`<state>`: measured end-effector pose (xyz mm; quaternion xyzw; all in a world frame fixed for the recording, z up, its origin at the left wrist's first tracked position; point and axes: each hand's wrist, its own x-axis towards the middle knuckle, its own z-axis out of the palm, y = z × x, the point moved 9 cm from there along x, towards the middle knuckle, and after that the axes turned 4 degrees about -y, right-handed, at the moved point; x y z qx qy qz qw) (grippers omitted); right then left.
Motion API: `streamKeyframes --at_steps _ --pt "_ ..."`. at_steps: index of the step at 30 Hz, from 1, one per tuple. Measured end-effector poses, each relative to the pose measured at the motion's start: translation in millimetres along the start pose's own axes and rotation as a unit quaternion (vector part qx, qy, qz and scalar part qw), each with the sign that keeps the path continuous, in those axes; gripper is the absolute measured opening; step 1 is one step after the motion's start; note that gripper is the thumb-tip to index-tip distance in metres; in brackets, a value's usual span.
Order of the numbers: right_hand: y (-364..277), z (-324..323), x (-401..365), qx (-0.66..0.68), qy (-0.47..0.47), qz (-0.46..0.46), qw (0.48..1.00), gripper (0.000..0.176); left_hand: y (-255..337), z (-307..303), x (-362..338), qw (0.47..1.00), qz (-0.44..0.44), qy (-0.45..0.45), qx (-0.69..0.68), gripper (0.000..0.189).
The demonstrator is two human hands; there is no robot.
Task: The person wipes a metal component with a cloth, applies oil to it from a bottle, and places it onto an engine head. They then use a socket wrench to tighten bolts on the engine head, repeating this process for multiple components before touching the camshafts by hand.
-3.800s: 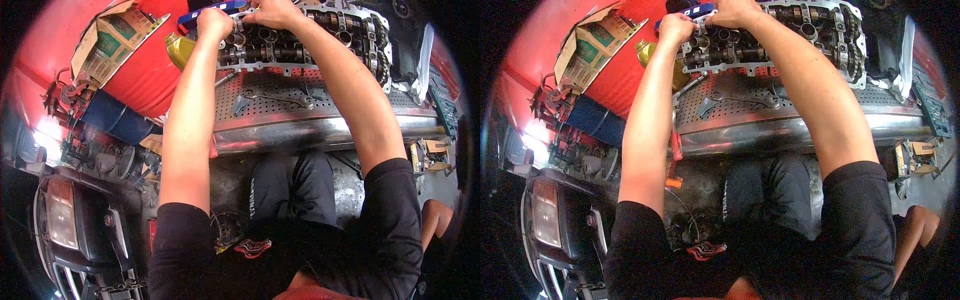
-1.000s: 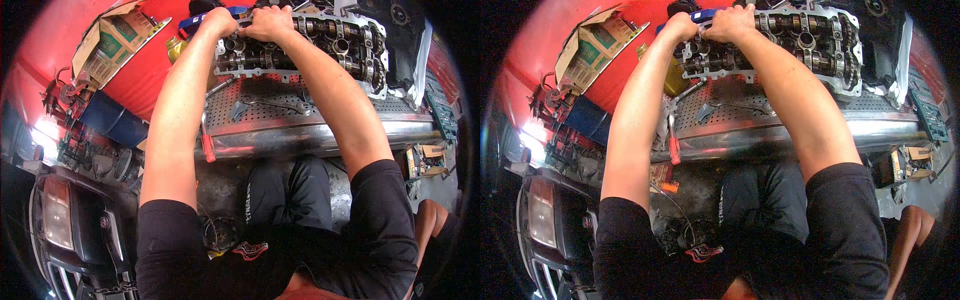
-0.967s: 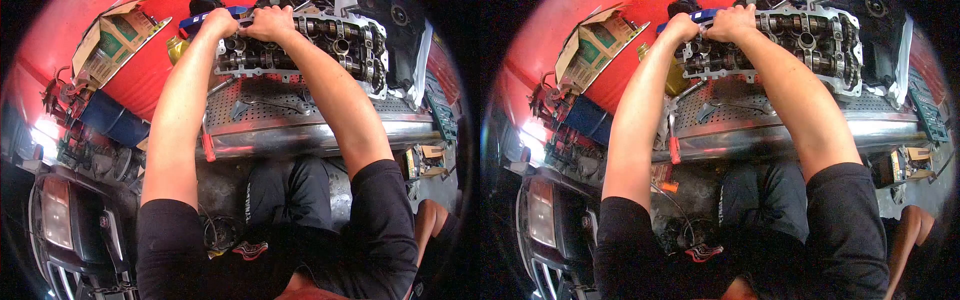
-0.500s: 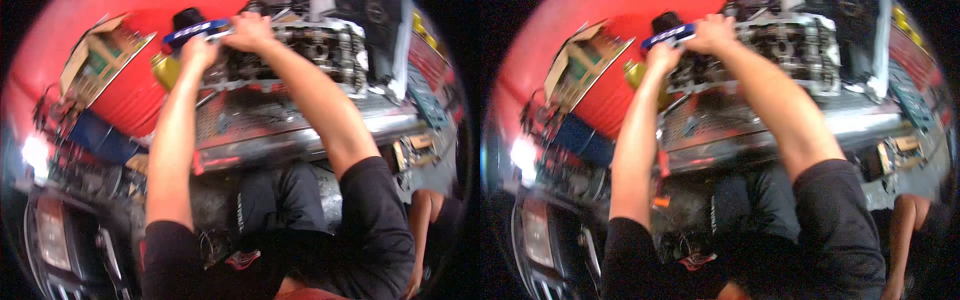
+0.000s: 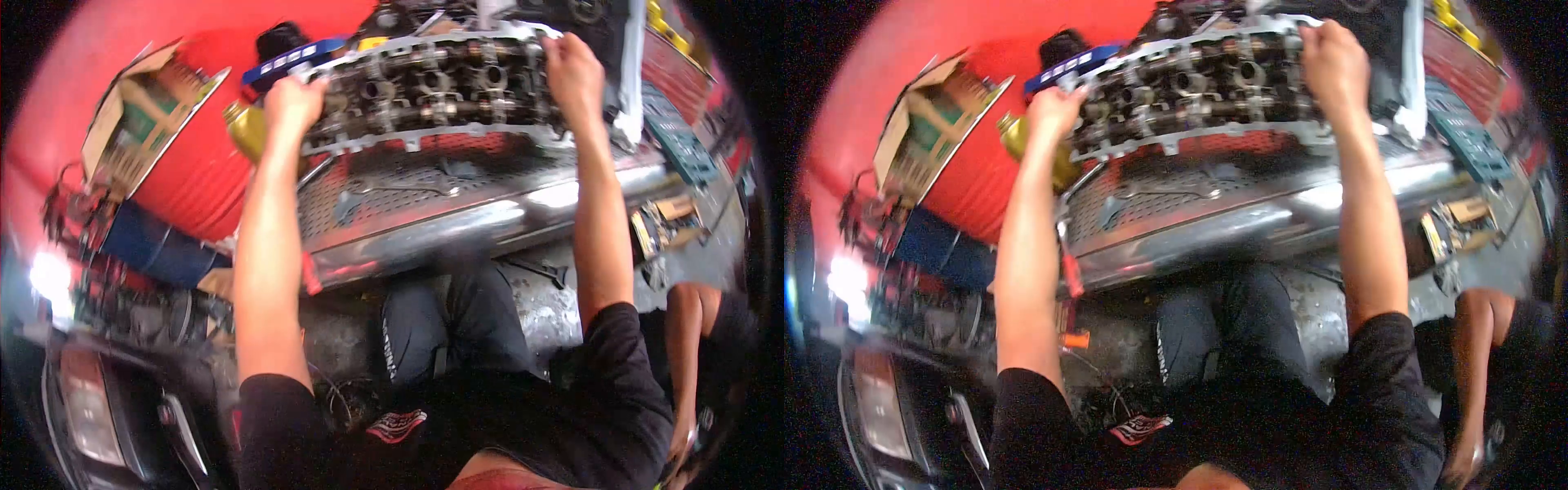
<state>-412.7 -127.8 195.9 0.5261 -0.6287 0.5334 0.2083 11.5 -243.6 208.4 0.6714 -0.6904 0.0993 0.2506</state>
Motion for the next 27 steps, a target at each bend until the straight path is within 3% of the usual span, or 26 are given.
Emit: streamKeyframes --at_steps 2,4,5,9,13,16,17,20,22,27 --pt "2 -6 -12 0.054 0.005 -0.012 0.998 0.03 -1 -24 -23 0.997 -0.023 0.008 -0.067 0.047" --pt "17 -6 -31 -0.013 -0.064 0.035 0.997 0.031 -17 -30 -24 0.996 -0.039 0.032 -0.077 0.044" --pt "27 -3 -37 0.026 -0.117 0.082 0.989 0.033 -22 -34 -24 0.995 -0.042 0.049 -0.07 0.044" --pt "22 -20 -12 0.092 -0.055 0.088 0.99 0.047 -22 -39 -22 0.996 -0.039 0.04 -0.075 0.04" --pt "41 12 13 0.1 -0.151 0.083 0.98 0.037 -19 -25 -18 0.993 -0.042 0.031 -0.109 0.034" --pt "47 8 -18 0.112 -0.224 0.051 0.967 0.029 -15 -11 -20 0.992 -0.044 0.019 -0.115 0.033" --pt "49 -6 -24 0.111 -0.223 0.081 0.965 0.027 -15 -5 -17 0.992 -0.038 0.025 -0.116 0.033" --pt "61 -52 -14 0.16 -0.083 0.163 0.97 0.034 -5 3 -11 0.997 -0.03 0.007 -0.073 0.034" --pt "44 -65 -9 0.257 -0.051 0.123 0.957 0.038 -1 11 -4 0.999 -0.023 -0.014 -0.041 0.035" --pt "19 -43 -52 0.327 -0.059 0.069 0.941 0.029 4 21 8 1.0 -0.005 -0.018 0.002 0.042"
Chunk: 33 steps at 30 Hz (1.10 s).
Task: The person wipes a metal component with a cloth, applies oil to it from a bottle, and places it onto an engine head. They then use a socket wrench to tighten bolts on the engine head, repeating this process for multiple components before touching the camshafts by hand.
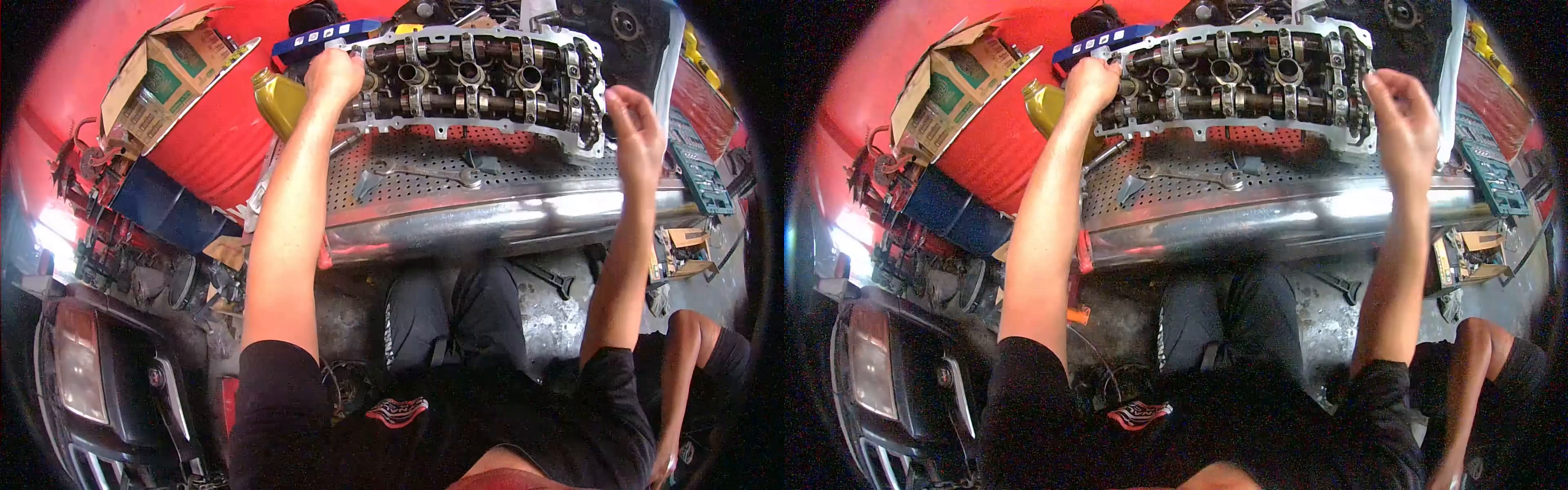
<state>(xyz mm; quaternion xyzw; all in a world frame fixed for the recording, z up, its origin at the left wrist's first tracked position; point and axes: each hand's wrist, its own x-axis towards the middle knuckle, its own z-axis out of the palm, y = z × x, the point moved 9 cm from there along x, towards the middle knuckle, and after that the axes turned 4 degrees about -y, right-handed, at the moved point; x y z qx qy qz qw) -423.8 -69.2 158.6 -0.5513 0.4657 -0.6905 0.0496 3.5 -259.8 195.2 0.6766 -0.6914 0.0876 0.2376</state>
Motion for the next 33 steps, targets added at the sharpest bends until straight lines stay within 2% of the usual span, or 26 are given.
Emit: streamKeyframes --at_steps 1,2,4,5,7,8,10,11,13,14,17,20,21,23,25,27,29,31,33 --pt "6 13 -19 0.035 -0.006 0.021 0.999 0.024 2 0 0 1.0 0.004 -0.01 0.013 0.041" --pt "4 24 -37 -0.007 -0.009 0.038 0.999 0.02 3 -2 -1 1.0 0.012 -0.004 0.024 0.041" --pt "-18 51 -75 -0.066 -0.035 -0.033 0.997 0.015 10 -6 -10 0.998 0.027 0.01 0.051 0.041" --pt "-14 66 -91 -0.037 -0.059 -0.027 0.997 0.013 11 -5 -9 0.996 0.031 0.034 0.079 0.038" --pt "-19 86 -112 -0.08 -0.096 -0.043 0.991 0.014 7 -5 -6 0.997 0.028 0.034 0.063 0.04" --pt "-15 94 -121 -0.084 -0.117 -0.028 0.989 0.014 -2 -5 -3 0.999 -0.004 0.005 0.042 0.046" --pt "-11 109 -130 -0.083 -0.171 0.021 0.982 0.014 -13 4 14 0.999 0.009 0.004 0.052 0.054" --pt "-13 114 -131 -0.095 -0.179 -0.003 0.979 0.014 -15 5 14 0.999 0.013 0.014 0.032 0.057" --pt "-18 126 -133 -0.116 -0.193 -0.052 0.973 0.014 -14 14 26 0.995 0.044 0.03 0.079 0.052" --pt "-19 131 -133 -0.107 -0.202 -0.053 0.972 0.015 14 -24 -22 0.997 -0.064 0.027 -0.022 0.043" --pt "-26 136 -135 -0.101 -0.191 -0.069 0.974 0.015 1 -4 7 0.999 0.002 0.003 -0.043 0.041" --pt "-24 138 -145 -0.072 -0.204 -0.045 0.975 0.013 8 -9 2 0.999 -0.012 -0.027 -0.039 0.042" --pt "-23 138 -147 -0.052 -0.208 -0.034 0.976 0.013 30 -39 -37 0.995 0.033 0.035 -0.083 0.042" --pt "-20 136 -154 -0.065 -0.209 -0.036 0.975 0.011 16 -22 -16 0.998 -0.02 0.025 -0.045 0.039" --pt "-10 139 -157 -0.035 -0.224 0.022 0.974 0.011 14 -27 -28 0.996 -0.084 0.026 -0.023 0.036" --pt "-26 139 -155 -0.068 -0.215 -0.036 0.974 0.011 18 -26 -27 0.996 -0.065 -0.013 -0.066 0.034" --pt "-37 143 -155 -0.08 -0.216 -0.045 0.972 0.011 3 -10 -5 0.984 -0.091 0.103 -0.115 0.035" --pt "-49 148 -156 -0.08 -0.217 -0.066 0.971 0.012 14 -21 -25 0.994 -0.071 0.009 -0.082 0.034" --pt "-54 154 -159 -0.07 -0.227 -0.066 0.969 0.012 13 -27 -33 0.995 -0.064 0.017 -0.077 0.035"
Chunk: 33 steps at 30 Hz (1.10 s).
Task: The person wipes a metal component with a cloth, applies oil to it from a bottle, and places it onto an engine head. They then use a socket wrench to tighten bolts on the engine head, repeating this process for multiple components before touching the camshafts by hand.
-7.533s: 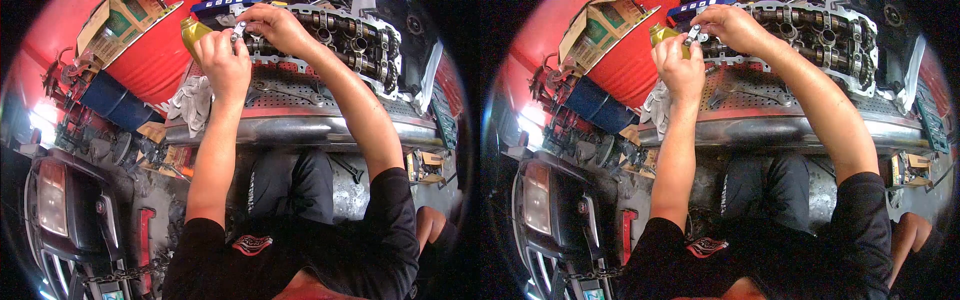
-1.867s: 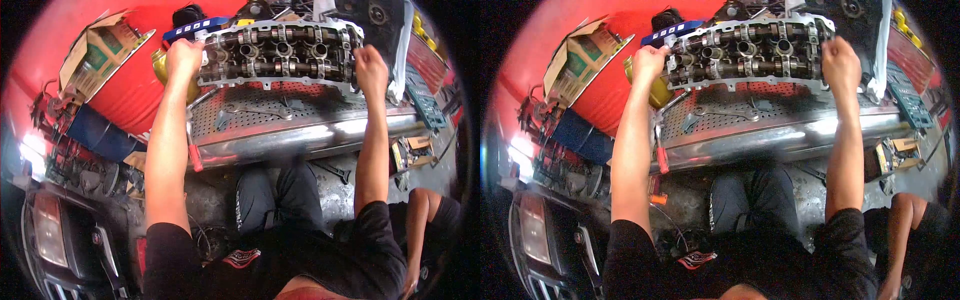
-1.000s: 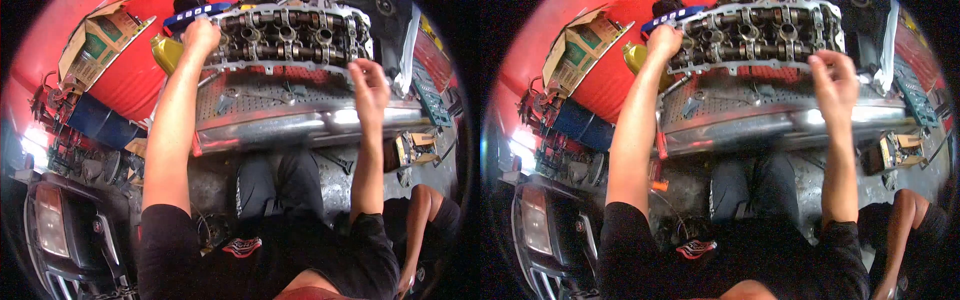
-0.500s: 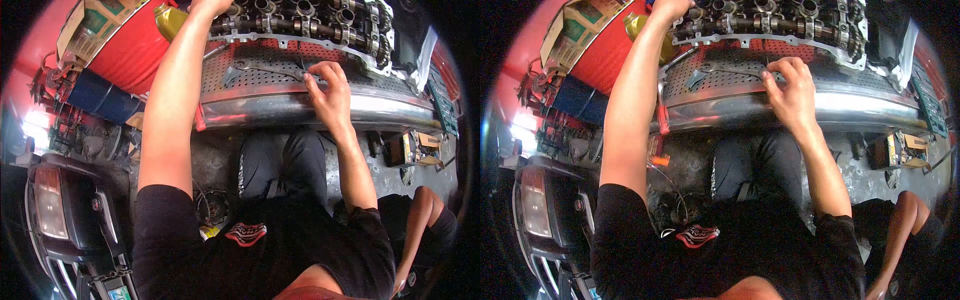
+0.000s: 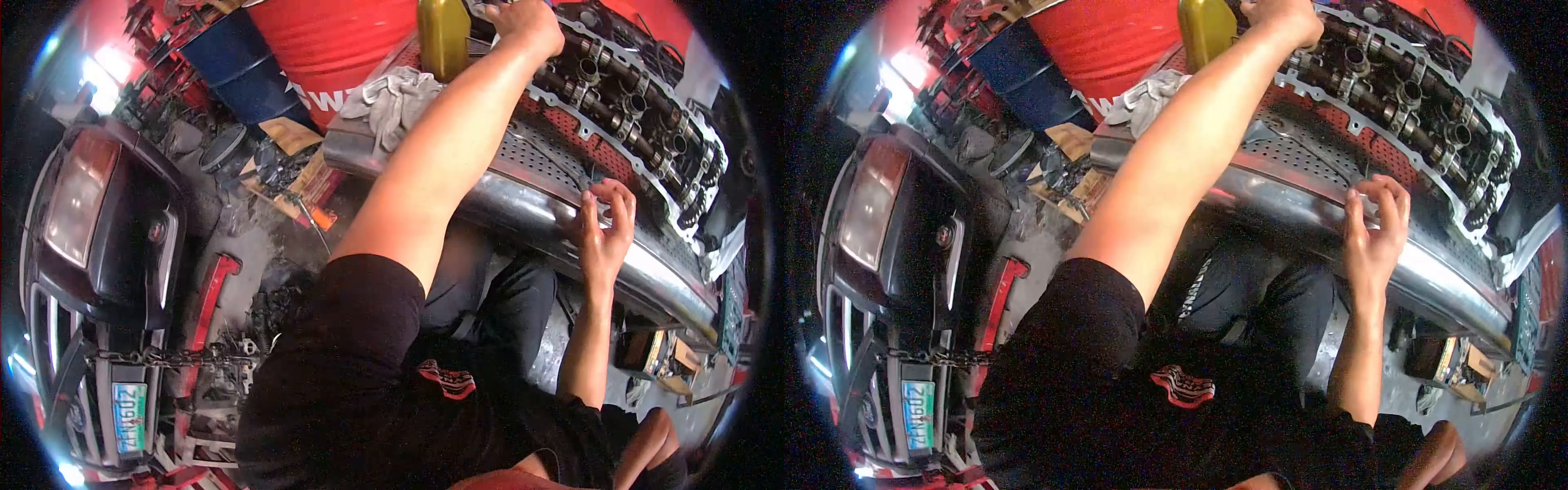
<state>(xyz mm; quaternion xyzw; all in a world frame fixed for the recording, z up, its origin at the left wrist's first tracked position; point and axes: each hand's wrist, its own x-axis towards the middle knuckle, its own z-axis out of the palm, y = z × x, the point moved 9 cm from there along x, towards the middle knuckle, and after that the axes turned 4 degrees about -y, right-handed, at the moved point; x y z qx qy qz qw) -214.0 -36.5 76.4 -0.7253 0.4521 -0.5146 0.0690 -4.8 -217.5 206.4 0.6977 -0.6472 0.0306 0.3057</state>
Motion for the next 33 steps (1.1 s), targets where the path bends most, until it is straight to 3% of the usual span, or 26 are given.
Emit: streamKeyframes --at_steps 2,4,5,8,9,10,11,13,14,15,16,18,19,20,21,22,23,24,26,27,29,30,31,32,33 --pt "-3 -3 0 -0.002 -0.002 -0.005 1.0 0.012 -2 -42 -40 0.995 0.046 0.008 -0.092 0.046" --pt "-2 -10 -5 -0.008 0.001 -0.009 1.0 0.012 -58 -25 -31 0.99 0.091 0.029 -0.107 0.049" --pt "6 -13 -8 -0.009 -0.008 -0.003 1.0 0.013 -73 -62 -73 0.994 0.037 0.095 0.044 0.052" --pt "16 -6 -5 0.112 -0.026 0.049 0.992 0.016 -168 -48 -115 0.98 -0.081 -0.098 0.154 0.097" --pt "3 3 2 0.143 -0.048 0.036 0.988 0.019 -211 -9 -104 0.983 -0.006 -0.133 0.125 0.098" --pt "-11 15 9 0.149 -0.069 0.014 0.986 0.02 -217 -1 -117 0.976 0.009 -0.207 0.072 0.091" --pt "-25 31 15 0.201 -0.084 -0.008 0.976 0.023 -234 8 -117 0.986 0.063 -0.152 0.028 0.073" --pt "-40 71 27 0.259 -0.138 0.011 0.956 0.032 -261 -17 -111 0.998 -0.008 -0.002 -0.062 0.059" --pt "-50 95 30 0.336 -0.182 0.07 0.921 0.037 -271 -29 -112 0.991 -0.043 0.068 -0.109 0.053" --pt "-57 118 39 0.384 -0.194 0.061 0.901 0.043 -278 -42 -115 0.952 -0.036 0.119 -0.279 0.043" --pt "-60 143 43 0.457 -0.218 0.144 0.85 0.04 -280 -52 -118 0.883 -0.024 0.161 -0.441 0.034" --pt "-73 194 54 0.584 -0.263 0.239 0.73 0.064 -234 -81 -133 0.725 0.018 0.14 -0.675 0.024" --pt "-98 204 60 0.624 -0.257 0.284 0.682 0.069 -236 -91 -132 0.774 0.014 0.14 -0.618 0.02" --pt "-116 225 74 0.645 -0.281 0.278 0.653 0.065 -216 -85 -129 0.861 0.045 0.087 -0.499 0.021" --pt "-136 235 93 0.63 -0.299 0.213 0.684 0.053 -196 -79 -129 0.924 0.089 0.048 -0.368 0.024" --pt "-144 274 115 0.713 -0.296 0.192 0.606 0.05 -174 -73 -135 0.978 0.095 0.097 -0.155 0.034" --pt "-134 270 118 0.653 -0.251 0.278 0.659 0.033 -152 -66 -141 0.982 0.08 0.156 0.064 0.046" --pt "-132 272 122 0.625 -0.226 0.261 0.7 0.032 -160 -57 -137 0.987 0.076 0.13 0.047 0.057" --pt "-122 280 132 0.564 -0.174 0.224 0.776 0.029 -156 -59 -142 0.981 0.089 0.114 0.128 0.037" --pt "-119 278 134 0.493 -0.158 0.215 0.828 0.029 -159 -60 -138 0.99 0.083 0.081 0.077 0.036" --pt "-123 284 141 0.462 -0.234 0.167 0.839 0.026 -171 -61 -139 0.998 0.059 0.006 -0.025 0.034" --pt "-126 286 147 0.446 -0.271 0.143 0.841 0.025 -179 -61 -136 0.987 0.115 0.012 -0.107 0.033" --pt "-123 284 158 0.411 -0.255 0.14 0.864 0.023 -180 -68 -138 0.965 0.124 -0.013 -0.23 0.034" --pt "-122 296 178 0.365 -0.261 0.057 0.892 0.03 -178 -74 -139 0.927 0.131 -0.036 -0.35 0.035" --pt "-124 288 177 0.415 -0.253 0.119 0.866 0.029 -189 -67 -133 0.838 0.111 -0.028 -0.534 0.042"
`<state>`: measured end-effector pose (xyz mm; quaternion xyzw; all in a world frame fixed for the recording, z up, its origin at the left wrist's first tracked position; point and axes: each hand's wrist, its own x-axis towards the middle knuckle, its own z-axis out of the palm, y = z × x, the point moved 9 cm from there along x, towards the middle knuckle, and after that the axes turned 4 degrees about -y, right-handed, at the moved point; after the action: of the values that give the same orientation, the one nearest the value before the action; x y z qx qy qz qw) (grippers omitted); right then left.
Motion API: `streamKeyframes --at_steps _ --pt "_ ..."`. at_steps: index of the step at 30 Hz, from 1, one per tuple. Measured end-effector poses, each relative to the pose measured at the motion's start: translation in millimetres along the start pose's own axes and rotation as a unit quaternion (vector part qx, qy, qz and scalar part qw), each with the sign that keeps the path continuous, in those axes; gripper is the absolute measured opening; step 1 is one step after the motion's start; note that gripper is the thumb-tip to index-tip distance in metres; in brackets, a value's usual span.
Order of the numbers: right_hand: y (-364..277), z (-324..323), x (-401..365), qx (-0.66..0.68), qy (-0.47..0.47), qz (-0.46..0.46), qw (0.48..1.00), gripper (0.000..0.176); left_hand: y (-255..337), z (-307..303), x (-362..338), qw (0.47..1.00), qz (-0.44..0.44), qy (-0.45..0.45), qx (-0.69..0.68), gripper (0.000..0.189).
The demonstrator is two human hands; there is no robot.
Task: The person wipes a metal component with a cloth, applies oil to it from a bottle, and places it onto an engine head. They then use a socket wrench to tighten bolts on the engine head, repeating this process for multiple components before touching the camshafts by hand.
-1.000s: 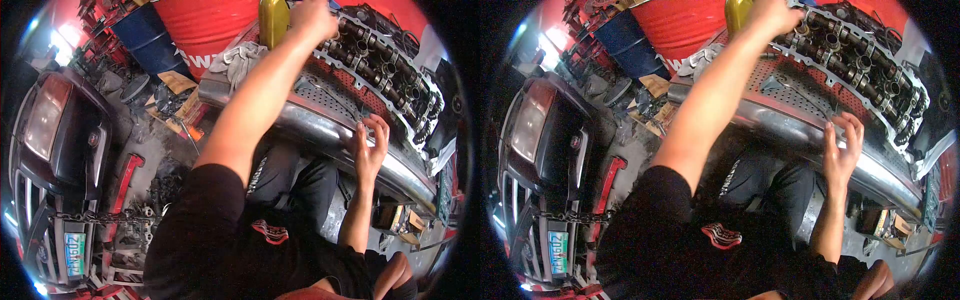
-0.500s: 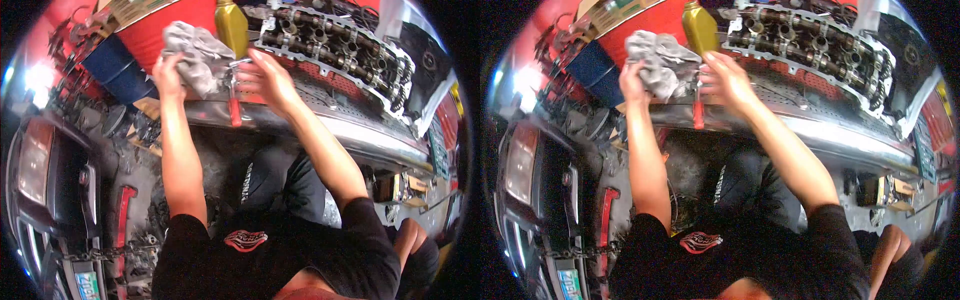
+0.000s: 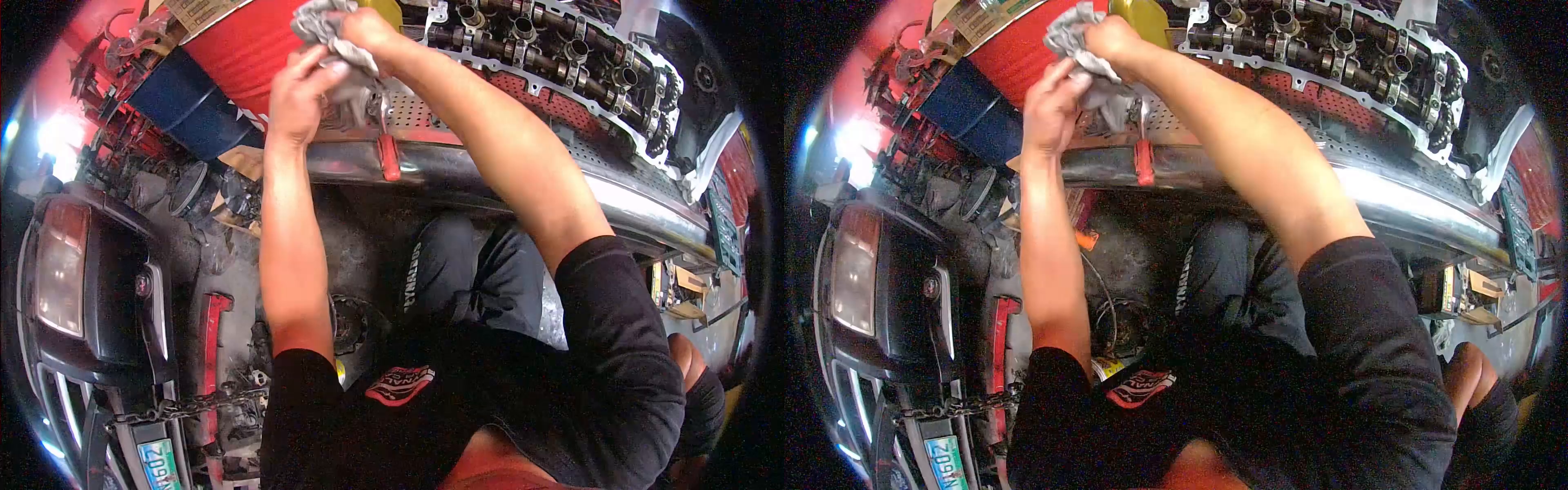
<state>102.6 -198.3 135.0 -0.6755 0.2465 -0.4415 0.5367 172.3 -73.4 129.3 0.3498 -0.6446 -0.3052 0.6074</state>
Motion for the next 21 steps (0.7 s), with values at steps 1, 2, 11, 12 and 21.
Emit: streamKeyframes --at_steps 1,2,11,12,21 --pt "-6 -1 -3 0.071 0.022 0.039 0.996 0.028 15 0 -2 0.997 0.035 0.043 -0.057 0.045" --pt "-11 3 0 0.106 -0.006 0.02 0.994 0.029 29 1 -6 0.988 0.069 0.083 -0.113 0.048" --pt "-45 27 -66 -0.247 -0.238 -0.032 0.939 0.045 26 -38 -4 0.835 0.213 0.275 0.426 0.039" --pt "-38 10 -63 -0.304 -0.191 -0.069 0.931 0.04 -12 -40 13 0.873 0.052 0.122 0.469 0.043" --pt "92 -47 -47 -0.624 -0.065 -0.033 0.778 0.032 -87 -34 -3 0.896 -0.093 0.05 0.431 0.063"
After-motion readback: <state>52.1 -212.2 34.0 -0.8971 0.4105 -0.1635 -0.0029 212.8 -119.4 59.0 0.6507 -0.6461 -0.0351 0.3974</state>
